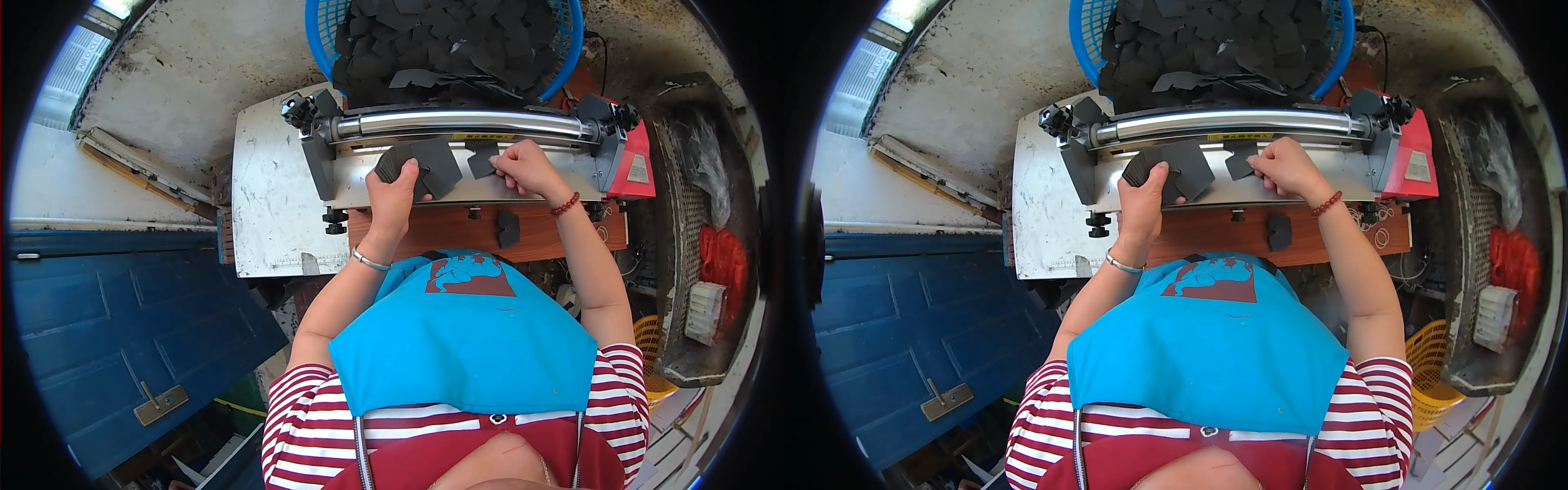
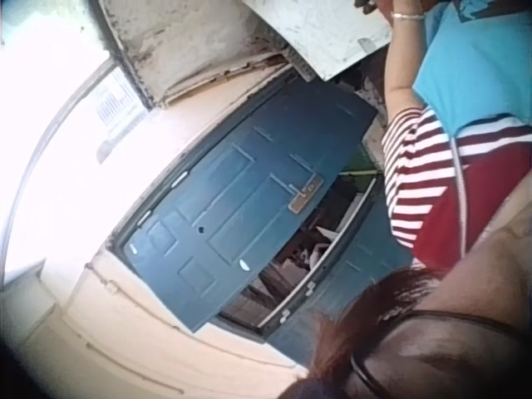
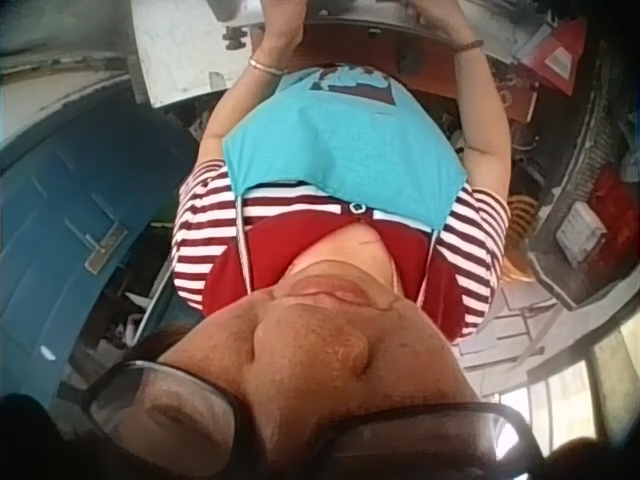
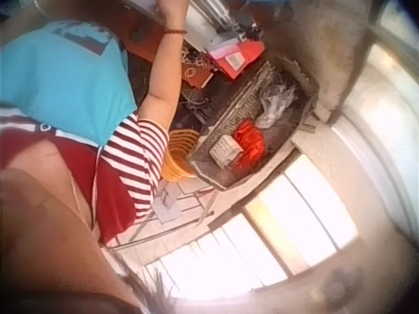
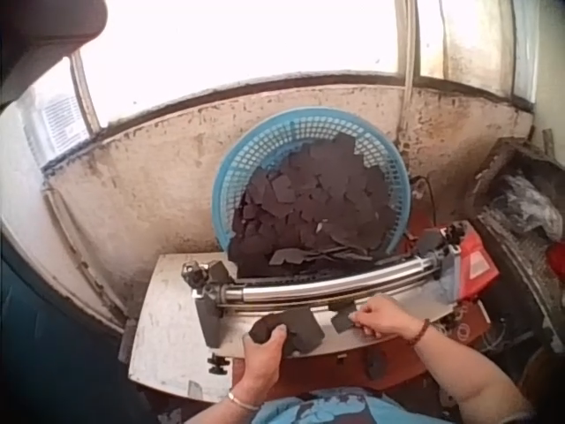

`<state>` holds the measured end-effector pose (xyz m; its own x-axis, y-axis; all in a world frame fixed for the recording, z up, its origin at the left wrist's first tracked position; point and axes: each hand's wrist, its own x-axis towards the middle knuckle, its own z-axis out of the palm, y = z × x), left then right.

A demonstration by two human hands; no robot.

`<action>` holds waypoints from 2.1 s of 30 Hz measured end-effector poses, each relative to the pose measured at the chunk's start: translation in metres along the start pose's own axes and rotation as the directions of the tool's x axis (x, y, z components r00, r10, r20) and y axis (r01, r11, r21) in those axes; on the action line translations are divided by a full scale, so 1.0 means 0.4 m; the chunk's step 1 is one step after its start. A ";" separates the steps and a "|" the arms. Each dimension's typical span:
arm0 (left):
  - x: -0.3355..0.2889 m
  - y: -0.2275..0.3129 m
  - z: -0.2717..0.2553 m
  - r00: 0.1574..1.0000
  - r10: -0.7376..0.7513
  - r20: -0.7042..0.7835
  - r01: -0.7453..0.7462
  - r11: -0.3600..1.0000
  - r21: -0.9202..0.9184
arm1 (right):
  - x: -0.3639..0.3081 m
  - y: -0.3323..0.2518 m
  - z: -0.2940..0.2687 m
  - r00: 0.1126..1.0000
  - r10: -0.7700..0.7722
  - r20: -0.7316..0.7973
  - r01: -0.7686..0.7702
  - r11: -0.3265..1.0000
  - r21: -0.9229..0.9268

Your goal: Checking and sorting small black foam or rubber shoe components at a glue-rolling or splitting machine station.

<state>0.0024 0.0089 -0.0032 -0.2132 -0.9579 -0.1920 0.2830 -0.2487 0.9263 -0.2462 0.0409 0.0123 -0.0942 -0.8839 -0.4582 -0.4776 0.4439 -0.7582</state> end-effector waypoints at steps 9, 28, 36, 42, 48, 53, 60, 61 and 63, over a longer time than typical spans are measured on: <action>-0.008 0.011 0.048 0.994 -0.075 0.083 0.084 0.990 -0.113 | -0.049 -0.044 0.070 0.963 -0.253 0.090 0.227 0.946 0.229; -0.005 0.026 0.054 0.972 -0.207 0.111 0.226 0.953 -0.201 | -0.036 -0.037 0.107 0.948 -0.296 0.114 0.254 0.924 0.285; 0.001 0.000 0.021 0.986 -0.118 0.116 0.130 0.986 -0.102 | 0.013 0.011 0.001 0.979 -0.037 0.199 0.008 0.990 0.141; 0.008 -0.013 0.039 0.986 -0.098 0.132 0.117 0.983 -0.144 | -0.007 -0.037 0.065 0.993 -0.113 0.039 0.105 0.979 0.174; 0.000 0.010 0.039 0.989 -0.122 0.086 0.136 0.973 -0.184 | -0.036 -0.054 0.087 0.963 -0.219 0.159 0.173 0.950 0.262; -0.002 0.013 0.030 0.989 -0.138 0.051 0.144 0.978 -0.153 | 0.005 -0.007 0.013 0.965 -0.036 0.262 -0.003 0.989 0.147; -0.002 0.005 0.049 0.980 -0.182 0.084 0.188 0.979 -0.077 | -0.019 -0.051 0.091 0.974 -0.209 0.081 0.194 0.968 0.160; -0.002 0.005 0.048 0.978 -0.183 0.099 0.191 0.978 -0.081 | -0.024 -0.053 0.102 0.974 -0.211 0.083 0.196 0.968 0.159; -0.002 0.010 0.048 0.976 -0.189 0.105 0.200 0.973 -0.112 | -0.026 -0.048 0.116 0.945 -0.310 0.105 0.273 0.924 0.268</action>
<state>-0.0141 0.0115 0.0068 -0.3597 -0.8735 -0.3281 0.3376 -0.4497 0.8269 -0.1954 0.0481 0.0102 0.1509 -0.9572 -0.2471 -0.2328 0.2085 -0.9499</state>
